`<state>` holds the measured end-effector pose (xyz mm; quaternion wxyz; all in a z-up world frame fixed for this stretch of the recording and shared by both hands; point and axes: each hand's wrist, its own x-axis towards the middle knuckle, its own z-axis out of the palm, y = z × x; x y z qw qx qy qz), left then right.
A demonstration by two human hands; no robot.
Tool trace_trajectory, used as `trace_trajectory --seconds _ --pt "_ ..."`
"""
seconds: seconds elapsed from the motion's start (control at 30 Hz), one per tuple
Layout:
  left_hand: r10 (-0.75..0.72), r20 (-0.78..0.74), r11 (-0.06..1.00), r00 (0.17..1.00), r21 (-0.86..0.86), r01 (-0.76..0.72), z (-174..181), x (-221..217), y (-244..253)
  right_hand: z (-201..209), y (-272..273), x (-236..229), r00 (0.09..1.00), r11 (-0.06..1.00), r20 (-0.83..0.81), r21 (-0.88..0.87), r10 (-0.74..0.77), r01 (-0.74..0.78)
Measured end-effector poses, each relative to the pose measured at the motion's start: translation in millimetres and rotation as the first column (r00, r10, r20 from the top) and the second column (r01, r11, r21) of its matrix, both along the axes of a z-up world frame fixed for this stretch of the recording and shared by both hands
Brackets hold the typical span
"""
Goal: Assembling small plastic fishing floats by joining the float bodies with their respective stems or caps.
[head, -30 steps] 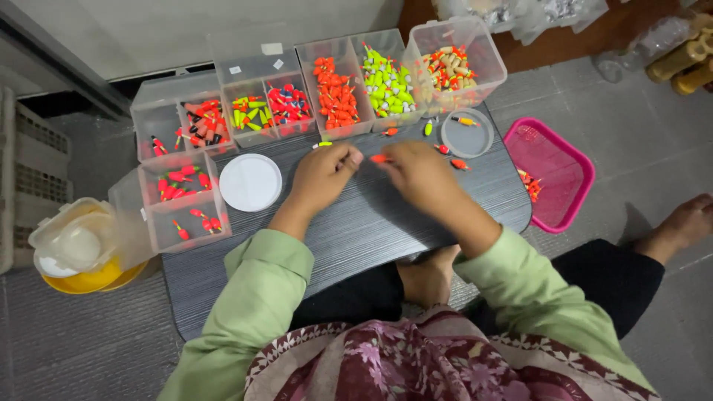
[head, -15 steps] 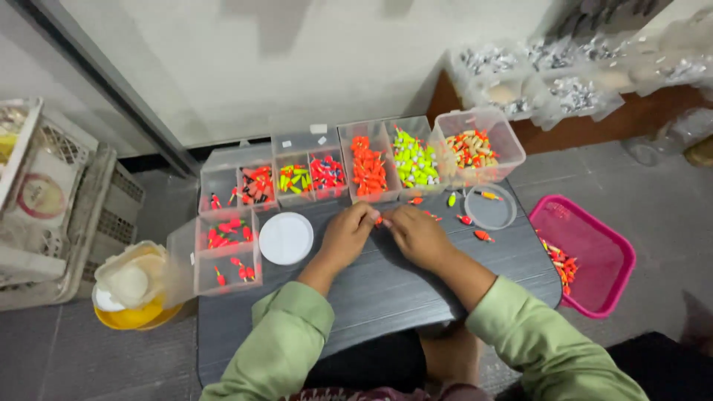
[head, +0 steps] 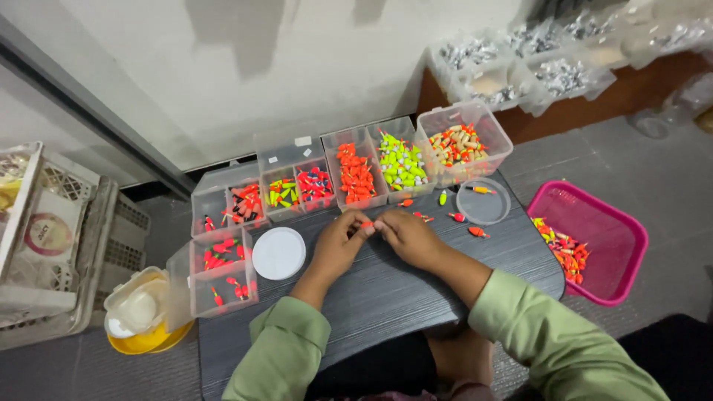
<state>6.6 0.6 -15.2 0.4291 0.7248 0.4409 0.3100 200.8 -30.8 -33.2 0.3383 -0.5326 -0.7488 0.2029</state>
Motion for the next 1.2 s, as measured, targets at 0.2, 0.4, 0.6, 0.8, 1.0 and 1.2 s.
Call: trace_trajectory --seconds 0.2,0.4,0.6,0.8,1.0,1.2 --pt "0.040 0.042 0.997 0.998 -0.060 -0.037 5.6 0.4 -0.2 14.6 -1.8 -5.4 1.000 1.000 -0.001 -0.026 -0.018 0.018" --pt "0.025 0.004 0.999 1.000 -0.036 -0.025 -3.1 0.4 4.9 11.0 -1.1 -4.6 0.995 0.996 -0.083 -0.069 -0.054 0.049" --pt "0.047 0.048 0.998 0.998 -0.035 -0.045 10.4 2.1 -2.4 8.2 1.1 -1.9 0.995 0.995 -0.054 -0.062 -0.083 0.080" --pt "0.018 0.004 1.000 1.000 -0.024 -0.018 7.6 1.4 0.0 5.4 0.9 -0.8 0.995 0.995 -0.043 -0.054 -0.089 0.087" --pt "0.029 0.014 0.999 0.999 -0.044 -0.028 19.1 -0.9 -6.6 16.5 -0.2 -3.5 0.996 0.993 -0.028 -0.086 -0.085 0.083" --pt "0.014 -0.027 1.000 1.000 0.005 -0.014 16.1 -0.8 -1.1 19.4 -1.8 -4.9 0.995 0.994 -0.030 -0.055 -0.096 0.095"
